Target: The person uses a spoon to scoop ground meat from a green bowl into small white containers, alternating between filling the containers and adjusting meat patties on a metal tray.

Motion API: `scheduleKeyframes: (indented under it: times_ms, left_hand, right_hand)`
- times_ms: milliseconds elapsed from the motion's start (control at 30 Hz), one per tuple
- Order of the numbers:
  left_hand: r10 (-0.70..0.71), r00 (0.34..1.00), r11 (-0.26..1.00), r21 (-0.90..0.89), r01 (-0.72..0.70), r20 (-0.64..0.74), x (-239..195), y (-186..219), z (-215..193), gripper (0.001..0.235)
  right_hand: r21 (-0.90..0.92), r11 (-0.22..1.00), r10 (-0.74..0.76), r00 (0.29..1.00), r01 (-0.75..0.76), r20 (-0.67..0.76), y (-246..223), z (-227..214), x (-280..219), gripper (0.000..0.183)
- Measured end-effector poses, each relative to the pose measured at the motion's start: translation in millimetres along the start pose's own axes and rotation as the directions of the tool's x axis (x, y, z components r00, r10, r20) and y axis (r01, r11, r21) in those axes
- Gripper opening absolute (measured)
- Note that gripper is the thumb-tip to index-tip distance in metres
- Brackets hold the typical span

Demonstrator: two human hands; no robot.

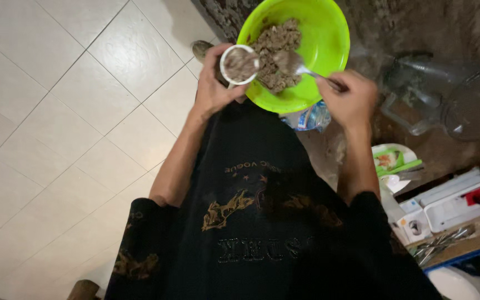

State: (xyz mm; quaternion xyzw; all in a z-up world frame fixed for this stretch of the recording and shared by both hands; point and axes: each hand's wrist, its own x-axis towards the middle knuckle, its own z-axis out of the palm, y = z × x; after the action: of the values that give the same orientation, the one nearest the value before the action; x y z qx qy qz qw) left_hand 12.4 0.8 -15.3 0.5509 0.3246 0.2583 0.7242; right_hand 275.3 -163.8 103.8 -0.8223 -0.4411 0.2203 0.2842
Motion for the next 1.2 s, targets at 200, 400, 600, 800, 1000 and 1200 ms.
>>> scheduleKeyframes:
  times_ms: [200,400,600,800,1000,1200]
  left_hand:
    - [0.129,0.99,0.97,0.203,-0.137,0.052,25.4,35.9,40.3,0.086]
    - [0.146,0.976,0.977,0.131,-0.168,0.16,38.8,59.9,66.7,0.086]
    - [0.156,0.967,0.976,0.121,-0.183,0.203,34.5,64.8,64.7,0.08]
    - [0.278,0.94,0.903,0.281,-0.326,0.199,33.5,63.1,65.4,0.084]
    - [0.378,0.924,0.87,0.322,-0.374,0.053,29.3,46.9,69.4,0.087]
    - [0.518,0.855,0.77,0.451,-0.451,-0.031,26.5,44.9,69.3,0.096]
  right_hand:
    - [-0.101,0.994,-0.065,0.953,0.037,-0.295,-79.3,-40.4,-40.9,0.012]
    - [-0.392,0.895,-0.321,0.918,0.215,-0.231,-73.1,-25.1,-32.1,0.011]
    - [-0.335,0.941,-0.139,0.949,0.038,-0.283,-72.3,-58.2,-33.9,0.013]
    - [-0.268,0.962,-0.092,0.987,0.054,-0.133,-94.3,-51.1,-27.0,0.014]
    - [-0.073,0.973,0.21,0.973,-0.217,-0.091,-82.6,-57.9,-33.1,0.021]
    - [0.333,0.894,0.267,0.954,-0.299,0.138,-84.7,-19.6,-50.8,0.029]
